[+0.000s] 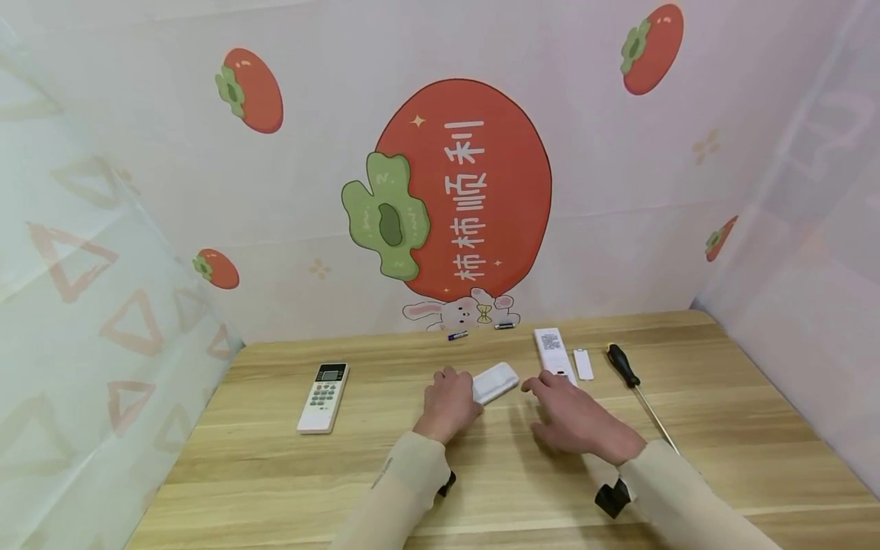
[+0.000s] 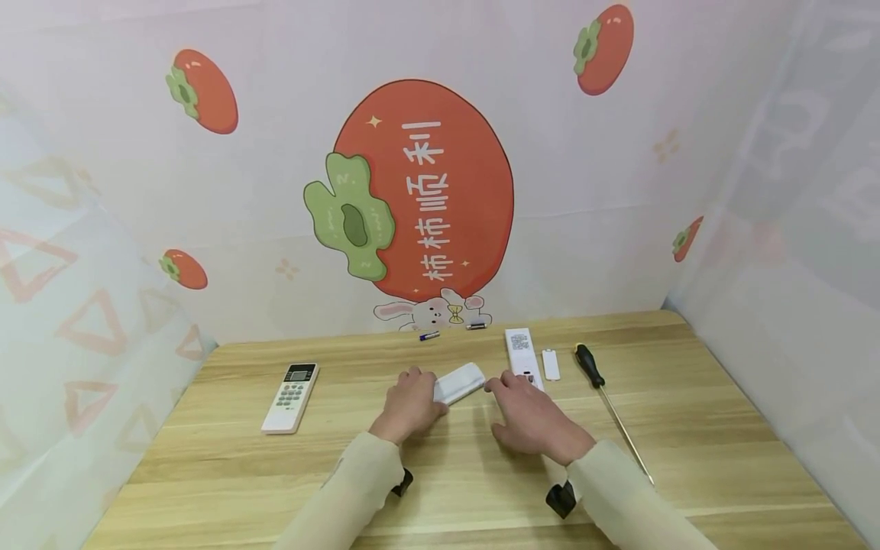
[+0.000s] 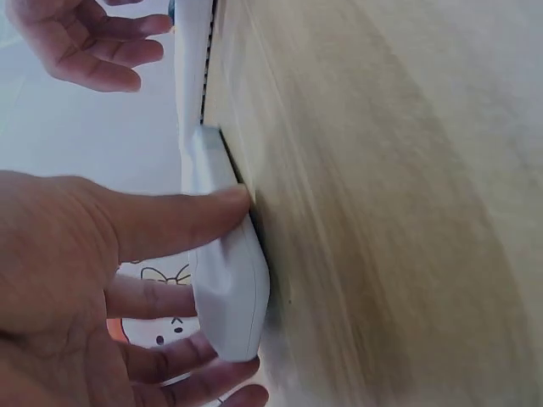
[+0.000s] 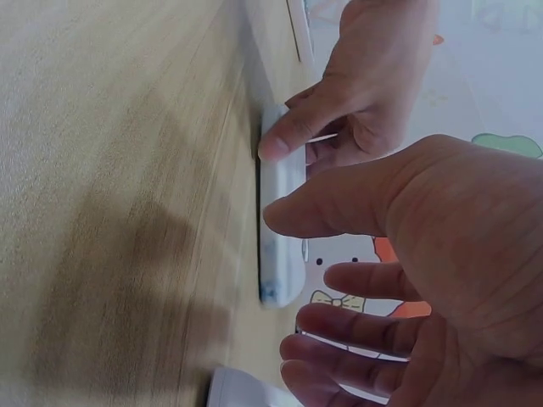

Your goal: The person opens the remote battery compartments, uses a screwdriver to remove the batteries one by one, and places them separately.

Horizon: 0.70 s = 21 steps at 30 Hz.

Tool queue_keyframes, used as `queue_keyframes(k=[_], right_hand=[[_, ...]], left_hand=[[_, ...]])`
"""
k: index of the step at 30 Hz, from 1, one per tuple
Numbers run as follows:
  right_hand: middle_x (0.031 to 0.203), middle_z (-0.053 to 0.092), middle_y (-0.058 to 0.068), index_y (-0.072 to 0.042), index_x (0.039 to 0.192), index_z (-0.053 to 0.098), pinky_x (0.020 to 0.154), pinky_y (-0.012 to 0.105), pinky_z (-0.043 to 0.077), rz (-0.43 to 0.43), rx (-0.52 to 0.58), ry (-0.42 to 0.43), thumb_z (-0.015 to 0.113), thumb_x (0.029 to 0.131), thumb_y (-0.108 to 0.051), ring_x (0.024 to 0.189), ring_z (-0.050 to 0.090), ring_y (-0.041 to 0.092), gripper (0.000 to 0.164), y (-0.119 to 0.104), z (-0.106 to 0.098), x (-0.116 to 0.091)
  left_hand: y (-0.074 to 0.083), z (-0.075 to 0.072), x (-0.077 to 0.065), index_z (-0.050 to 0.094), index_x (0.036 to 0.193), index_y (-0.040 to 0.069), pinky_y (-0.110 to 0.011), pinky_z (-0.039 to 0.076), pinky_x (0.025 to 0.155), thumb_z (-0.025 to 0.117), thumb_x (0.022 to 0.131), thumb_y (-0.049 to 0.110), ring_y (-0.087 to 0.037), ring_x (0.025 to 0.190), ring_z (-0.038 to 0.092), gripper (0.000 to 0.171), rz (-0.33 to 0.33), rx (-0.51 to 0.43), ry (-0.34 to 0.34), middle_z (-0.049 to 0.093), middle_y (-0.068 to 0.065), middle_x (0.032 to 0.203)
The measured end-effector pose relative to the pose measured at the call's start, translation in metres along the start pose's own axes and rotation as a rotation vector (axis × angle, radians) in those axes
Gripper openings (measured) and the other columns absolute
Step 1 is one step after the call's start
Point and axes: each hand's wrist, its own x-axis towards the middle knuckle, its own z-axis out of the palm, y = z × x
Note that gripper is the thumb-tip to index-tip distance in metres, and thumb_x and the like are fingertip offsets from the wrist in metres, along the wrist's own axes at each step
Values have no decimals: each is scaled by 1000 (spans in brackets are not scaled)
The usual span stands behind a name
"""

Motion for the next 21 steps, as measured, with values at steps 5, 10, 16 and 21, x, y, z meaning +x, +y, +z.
queue_keyframes(k=[5,10,16,21], right_hand=[[110,60,9,-2,126,62,79,42,50,9,-8,-16,82,83,-15,89,54,19,50,-1,0,0],[111,60,9,-2,126,61,80,43,51,14,-16,-25,81,84,-16,91,55,20,49,0,1,0],[110,60,8,-2,125,61,82,44,51,17,-14,-27,81,84,-16,92,57,20,48,1,2,1],[108,61,8,-2,122,63,78,42,52,32,-10,-21,80,85,-15,86,56,18,43,1,4,3]], left_hand=[[7,0,5,71,100,0,-44,48,68,82,85,28,-28,84,50,34,-73,-1,11,55,-15,93],[16,4,8,71,101,-1,-46,49,69,83,84,31,-28,84,51,38,-97,-30,6,55,-15,93],[24,9,9,68,103,0,-45,49,67,82,84,32,-28,83,52,40,-89,-46,9,55,-15,92],[24,13,9,67,104,0,-44,48,68,84,82,34,-27,83,51,43,-81,-55,12,54,-13,92]])
